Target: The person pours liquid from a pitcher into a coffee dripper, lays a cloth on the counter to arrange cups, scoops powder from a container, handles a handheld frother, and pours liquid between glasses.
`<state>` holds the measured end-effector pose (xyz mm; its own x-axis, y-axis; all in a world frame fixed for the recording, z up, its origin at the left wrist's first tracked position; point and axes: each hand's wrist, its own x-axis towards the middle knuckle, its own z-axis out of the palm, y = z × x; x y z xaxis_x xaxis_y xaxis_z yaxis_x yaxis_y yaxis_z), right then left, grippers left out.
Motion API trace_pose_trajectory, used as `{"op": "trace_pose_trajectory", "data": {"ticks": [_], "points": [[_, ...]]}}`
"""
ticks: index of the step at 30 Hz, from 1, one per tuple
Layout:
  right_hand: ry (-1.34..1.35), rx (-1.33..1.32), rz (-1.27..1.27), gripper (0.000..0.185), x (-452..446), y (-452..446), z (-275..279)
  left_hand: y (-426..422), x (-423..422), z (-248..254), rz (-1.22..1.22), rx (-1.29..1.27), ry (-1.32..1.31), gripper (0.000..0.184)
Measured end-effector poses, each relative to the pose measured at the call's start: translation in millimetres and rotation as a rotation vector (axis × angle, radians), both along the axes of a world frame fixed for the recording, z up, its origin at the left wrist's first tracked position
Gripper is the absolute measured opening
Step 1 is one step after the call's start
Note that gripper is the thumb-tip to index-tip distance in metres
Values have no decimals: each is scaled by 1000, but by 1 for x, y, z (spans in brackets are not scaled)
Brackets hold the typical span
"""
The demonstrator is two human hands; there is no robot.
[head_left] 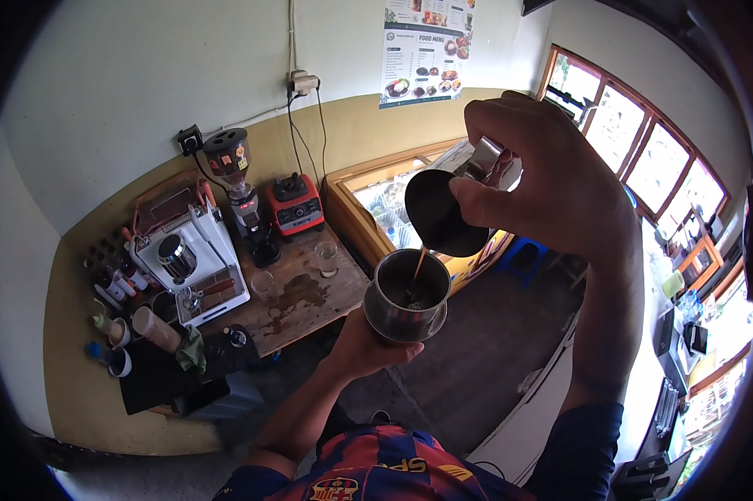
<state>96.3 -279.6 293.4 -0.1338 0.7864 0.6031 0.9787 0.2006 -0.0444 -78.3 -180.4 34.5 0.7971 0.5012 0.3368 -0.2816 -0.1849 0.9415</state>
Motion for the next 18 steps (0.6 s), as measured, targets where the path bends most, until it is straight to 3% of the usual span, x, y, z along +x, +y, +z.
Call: {"op": "trace_pose_trajectory", "data": {"ticks": [13, 18], "points": [[-98, 44, 16, 38, -6, -3, -1, -3, -7, 0, -11, 8, 20, 84], [-21, 49, 32, 36, -7, -6, -9, -6, -11, -6, 0, 35, 25, 85]]}}
